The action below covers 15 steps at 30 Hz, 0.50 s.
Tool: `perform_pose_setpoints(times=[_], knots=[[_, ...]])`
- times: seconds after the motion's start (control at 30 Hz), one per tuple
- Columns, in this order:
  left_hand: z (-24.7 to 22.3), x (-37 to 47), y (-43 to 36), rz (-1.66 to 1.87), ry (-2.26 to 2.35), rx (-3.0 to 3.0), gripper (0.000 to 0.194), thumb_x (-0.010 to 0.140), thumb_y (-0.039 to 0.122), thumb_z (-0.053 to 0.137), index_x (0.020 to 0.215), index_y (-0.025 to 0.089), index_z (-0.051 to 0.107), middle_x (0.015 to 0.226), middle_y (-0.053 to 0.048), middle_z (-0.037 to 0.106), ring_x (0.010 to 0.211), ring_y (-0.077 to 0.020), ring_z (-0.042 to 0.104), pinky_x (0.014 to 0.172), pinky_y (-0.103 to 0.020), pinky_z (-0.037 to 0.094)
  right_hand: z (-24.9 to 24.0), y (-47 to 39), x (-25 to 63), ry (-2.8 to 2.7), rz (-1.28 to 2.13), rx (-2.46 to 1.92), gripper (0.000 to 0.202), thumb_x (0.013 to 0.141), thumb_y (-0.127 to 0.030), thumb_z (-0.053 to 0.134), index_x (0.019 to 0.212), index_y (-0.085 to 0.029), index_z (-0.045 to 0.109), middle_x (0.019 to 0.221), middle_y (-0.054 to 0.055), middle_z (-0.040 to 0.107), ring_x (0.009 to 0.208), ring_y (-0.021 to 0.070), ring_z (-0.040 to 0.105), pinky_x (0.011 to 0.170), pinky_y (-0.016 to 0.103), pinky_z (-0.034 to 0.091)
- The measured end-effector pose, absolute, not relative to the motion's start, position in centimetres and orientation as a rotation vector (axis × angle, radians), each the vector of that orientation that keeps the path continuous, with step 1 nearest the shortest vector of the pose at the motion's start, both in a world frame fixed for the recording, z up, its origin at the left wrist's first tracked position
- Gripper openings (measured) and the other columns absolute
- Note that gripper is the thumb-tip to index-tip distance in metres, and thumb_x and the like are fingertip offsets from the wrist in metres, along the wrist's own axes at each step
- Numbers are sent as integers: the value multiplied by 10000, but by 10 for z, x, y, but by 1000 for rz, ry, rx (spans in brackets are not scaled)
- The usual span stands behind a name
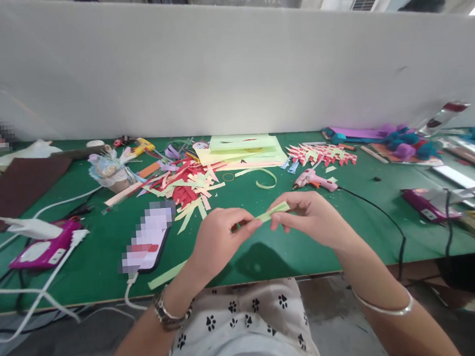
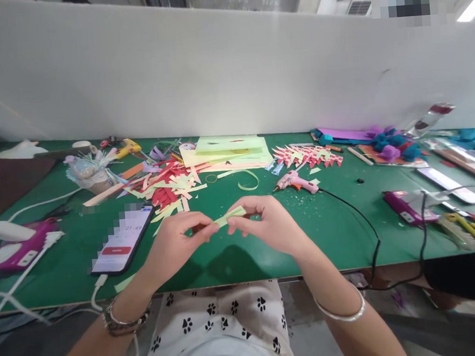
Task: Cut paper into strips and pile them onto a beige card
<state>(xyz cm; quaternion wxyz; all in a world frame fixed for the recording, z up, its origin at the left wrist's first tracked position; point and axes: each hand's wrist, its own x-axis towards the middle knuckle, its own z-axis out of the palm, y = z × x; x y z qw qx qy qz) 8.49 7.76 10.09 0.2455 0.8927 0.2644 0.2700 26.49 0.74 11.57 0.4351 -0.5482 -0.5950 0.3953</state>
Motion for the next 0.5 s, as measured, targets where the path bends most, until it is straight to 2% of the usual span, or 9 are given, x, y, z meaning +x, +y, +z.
perform_pose_setpoints(times=[0.23, 0.5], knots=[[101, 83, 77, 790, 727, 2343, 266, 867, 294, 480, 654, 185, 595, 528, 55, 589, 500, -76, 528, 542, -196, 380, 109, 16, 259, -1328, 992, -1312, 188, 774, -309, 605, 665, -163, 655, 653, 13, 685, 499, 72, 546, 523, 206, 463], [95, 85, 77, 729, 830, 2374, 308, 896, 361, 402, 718, 188, 585, 538, 47, 546, 497, -79, 482, 498, -196, 333, 105, 18, 255, -1318, 815, -1378, 267, 815, -354, 546, 659, -161, 645, 625, 11, 668, 508, 85, 554, 517, 215, 451]])
